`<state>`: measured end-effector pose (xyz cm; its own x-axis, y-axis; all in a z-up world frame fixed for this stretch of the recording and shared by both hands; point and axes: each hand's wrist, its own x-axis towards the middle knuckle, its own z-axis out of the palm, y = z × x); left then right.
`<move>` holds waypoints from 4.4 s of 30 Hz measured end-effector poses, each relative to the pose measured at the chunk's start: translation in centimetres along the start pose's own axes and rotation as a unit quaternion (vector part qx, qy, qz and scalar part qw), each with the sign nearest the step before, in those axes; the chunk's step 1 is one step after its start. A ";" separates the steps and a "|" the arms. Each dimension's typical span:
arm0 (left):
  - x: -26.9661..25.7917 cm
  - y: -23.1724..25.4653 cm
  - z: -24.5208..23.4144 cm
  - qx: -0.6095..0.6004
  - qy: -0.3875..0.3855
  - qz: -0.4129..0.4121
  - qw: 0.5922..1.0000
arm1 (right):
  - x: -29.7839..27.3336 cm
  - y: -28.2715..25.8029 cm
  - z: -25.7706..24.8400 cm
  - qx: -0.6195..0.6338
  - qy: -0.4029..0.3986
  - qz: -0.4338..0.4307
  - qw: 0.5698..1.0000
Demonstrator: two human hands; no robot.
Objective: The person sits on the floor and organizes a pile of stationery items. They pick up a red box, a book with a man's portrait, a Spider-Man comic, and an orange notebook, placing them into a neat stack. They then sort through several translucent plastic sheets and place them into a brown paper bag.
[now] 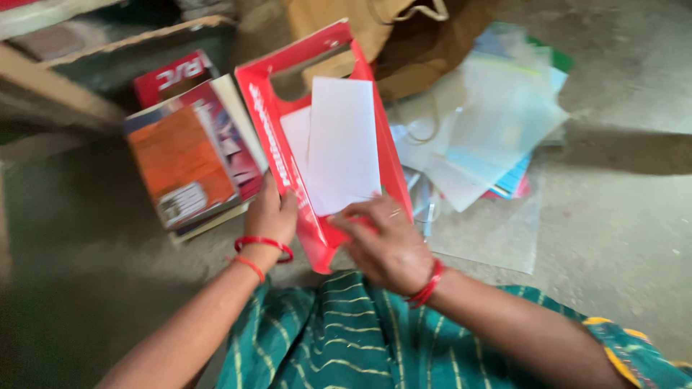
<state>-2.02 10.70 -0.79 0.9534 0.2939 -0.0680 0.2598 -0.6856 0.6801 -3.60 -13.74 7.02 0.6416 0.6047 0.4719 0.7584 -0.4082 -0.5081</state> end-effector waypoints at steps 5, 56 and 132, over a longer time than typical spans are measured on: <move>3.6 -5.0 -7.2 0.130 0.092 -0.027 0.987 | 1.1 1.2 -0.2 -0.021 0.009 0.035 0.999; 5.6 12.8 18.6 0.011 -0.174 0.063 0.983 | -9.4 26.6 -12.9 -0.173 -0.308 0.333 0.874; 7.1 14.9 14.4 -0.315 -0.320 0.103 0.888 | -3.1 20.5 -24.6 -0.097 -0.219 0.129 0.962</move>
<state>10.83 -7.03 -1.63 0.9152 -0.3702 -0.1593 0.1254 -0.1141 0.9855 12.83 -40.77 12.85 0.7338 0.6790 -0.0228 0.6146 -0.6777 -0.4037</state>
